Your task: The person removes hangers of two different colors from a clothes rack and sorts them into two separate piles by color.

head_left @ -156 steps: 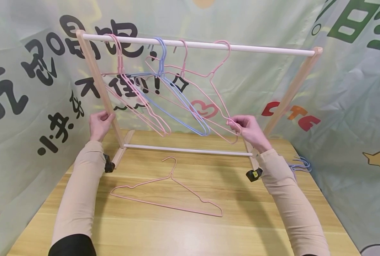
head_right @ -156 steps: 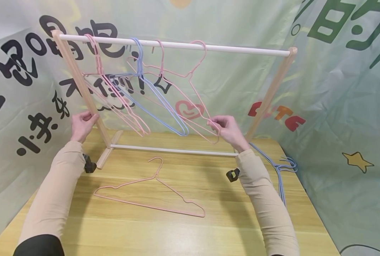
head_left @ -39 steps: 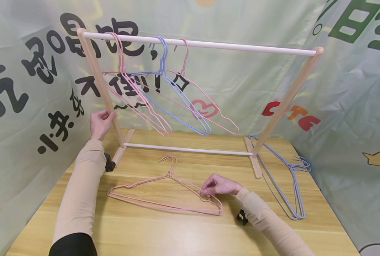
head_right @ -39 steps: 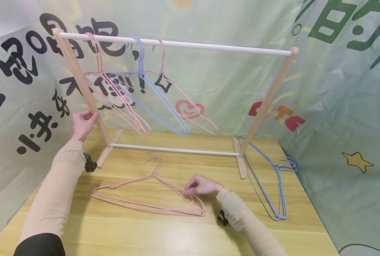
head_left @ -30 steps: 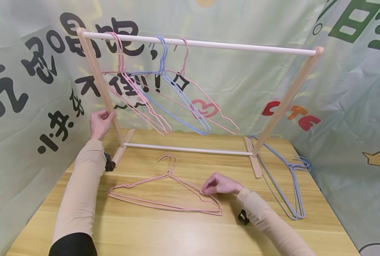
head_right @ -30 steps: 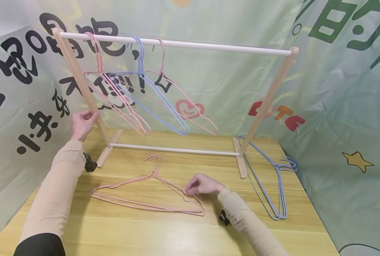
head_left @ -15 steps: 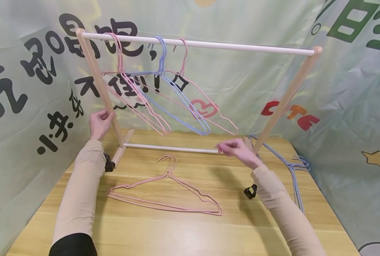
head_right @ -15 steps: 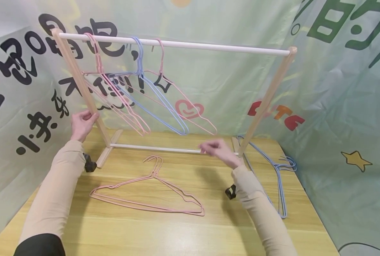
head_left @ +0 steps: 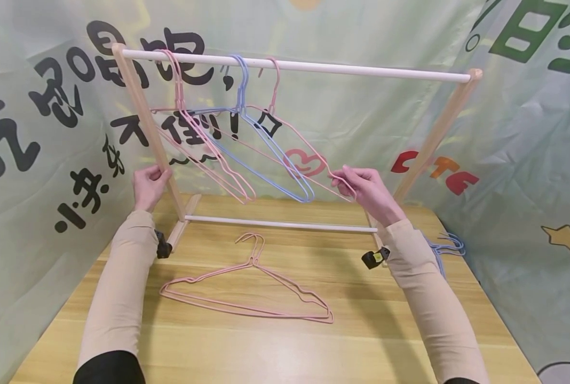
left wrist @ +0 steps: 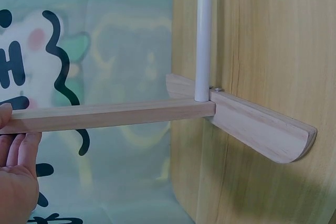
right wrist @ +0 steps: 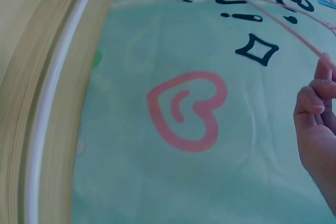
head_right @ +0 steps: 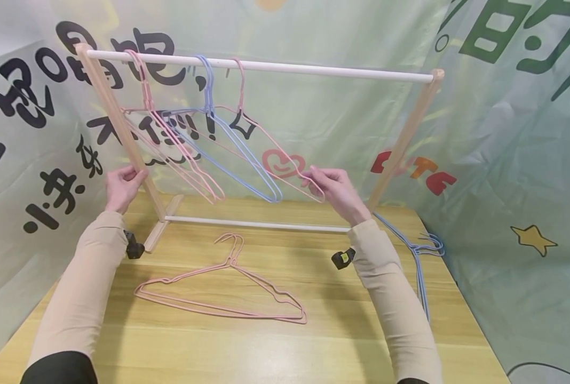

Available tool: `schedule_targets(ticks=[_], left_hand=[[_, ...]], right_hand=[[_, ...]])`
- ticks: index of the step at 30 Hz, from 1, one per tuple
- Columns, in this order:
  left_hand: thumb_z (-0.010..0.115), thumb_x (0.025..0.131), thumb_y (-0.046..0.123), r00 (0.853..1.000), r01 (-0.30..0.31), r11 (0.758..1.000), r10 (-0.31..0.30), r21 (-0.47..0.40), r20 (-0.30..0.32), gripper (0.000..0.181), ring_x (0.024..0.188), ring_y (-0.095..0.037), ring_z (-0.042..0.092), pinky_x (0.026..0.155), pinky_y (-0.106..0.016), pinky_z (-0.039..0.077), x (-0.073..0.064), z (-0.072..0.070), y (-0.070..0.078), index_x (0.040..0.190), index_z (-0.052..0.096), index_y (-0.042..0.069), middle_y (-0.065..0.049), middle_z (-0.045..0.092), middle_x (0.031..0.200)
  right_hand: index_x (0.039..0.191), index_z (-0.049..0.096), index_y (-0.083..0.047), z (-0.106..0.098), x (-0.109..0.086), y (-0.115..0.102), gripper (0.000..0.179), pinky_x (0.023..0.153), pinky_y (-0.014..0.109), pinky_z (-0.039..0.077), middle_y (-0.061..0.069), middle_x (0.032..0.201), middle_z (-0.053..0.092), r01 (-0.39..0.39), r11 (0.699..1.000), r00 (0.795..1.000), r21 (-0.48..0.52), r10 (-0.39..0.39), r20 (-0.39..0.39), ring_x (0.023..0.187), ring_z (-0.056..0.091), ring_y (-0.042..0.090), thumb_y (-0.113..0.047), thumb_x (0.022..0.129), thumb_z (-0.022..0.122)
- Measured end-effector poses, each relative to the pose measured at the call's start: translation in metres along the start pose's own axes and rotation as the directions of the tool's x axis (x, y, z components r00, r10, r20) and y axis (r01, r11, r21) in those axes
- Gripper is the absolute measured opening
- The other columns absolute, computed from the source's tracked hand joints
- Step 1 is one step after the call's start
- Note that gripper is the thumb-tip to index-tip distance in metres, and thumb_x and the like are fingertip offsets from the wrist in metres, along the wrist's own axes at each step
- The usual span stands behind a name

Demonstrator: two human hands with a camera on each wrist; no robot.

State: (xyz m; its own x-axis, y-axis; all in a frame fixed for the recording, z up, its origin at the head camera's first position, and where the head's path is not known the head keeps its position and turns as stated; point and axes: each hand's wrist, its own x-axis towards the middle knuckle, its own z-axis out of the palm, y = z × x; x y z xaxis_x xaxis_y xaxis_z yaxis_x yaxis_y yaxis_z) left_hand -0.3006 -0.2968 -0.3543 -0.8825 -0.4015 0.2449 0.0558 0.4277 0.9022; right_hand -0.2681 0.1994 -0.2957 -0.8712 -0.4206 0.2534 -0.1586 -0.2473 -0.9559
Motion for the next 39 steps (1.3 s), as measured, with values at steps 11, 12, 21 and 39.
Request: schedule_targets(ticks=[11,12,21,39], left_hand=[[0.061,0.099,0.023,1.0,0.015,1.0,-0.015,0.012,0.006,0.04,0.092,0.009,0.063,0.088,-0.014,0.052,0.0,0.001,0.001,0.133,0.063,0.001,-0.022,0.064,0.13],[0.061,0.099,0.023,1.0,0.014,1.0,-0.014,0.011,0.004,0.04,0.091,0.009,0.063,0.088,-0.014,0.051,0.0,0.0,0.001,0.133,0.064,0.001,-0.022,0.065,0.13],[0.061,0.098,0.019,1.0,-0.013,1.0,0.013,0.0,-0.009,0.038,0.078,0.019,0.055,0.084,-0.011,0.049,0.002,0.002,-0.002,0.13,0.066,-0.002,-0.024,0.065,0.126],[0.061,0.098,0.019,1.0,-0.014,1.0,0.014,0.006,-0.007,0.038,0.078,0.018,0.055,0.084,-0.011,0.049,0.002,0.001,-0.002,0.13,0.066,-0.002,-0.023,0.065,0.126]], right_hand=[[0.097,0.078,-0.005,0.013,0.008,-0.006,0.019,0.065,0.018,0.048,0.002,0.081,0.073,-0.068,0.996,0.996,0.055,0.064,0.065,0.068,0.054,0.009,-0.011,0.1,0.061],[0.096,0.079,-0.005,0.014,0.009,-0.006,0.019,0.065,0.018,0.049,0.002,0.08,0.073,-0.067,0.996,0.996,0.055,0.064,0.065,0.067,0.054,0.009,-0.01,0.1,0.061],[0.096,0.08,-0.006,0.018,0.01,-0.007,0.017,0.062,0.017,0.048,0.001,0.078,0.074,-0.062,0.993,0.997,0.098,0.057,0.053,0.064,0.055,0.008,-0.004,0.097,0.063],[0.096,0.08,-0.004,0.021,0.01,-0.008,0.018,0.065,0.017,0.055,0.003,0.084,0.078,-0.076,0.98,0.997,0.184,0.072,0.027,0.066,0.064,0.007,0.003,0.095,0.063]])
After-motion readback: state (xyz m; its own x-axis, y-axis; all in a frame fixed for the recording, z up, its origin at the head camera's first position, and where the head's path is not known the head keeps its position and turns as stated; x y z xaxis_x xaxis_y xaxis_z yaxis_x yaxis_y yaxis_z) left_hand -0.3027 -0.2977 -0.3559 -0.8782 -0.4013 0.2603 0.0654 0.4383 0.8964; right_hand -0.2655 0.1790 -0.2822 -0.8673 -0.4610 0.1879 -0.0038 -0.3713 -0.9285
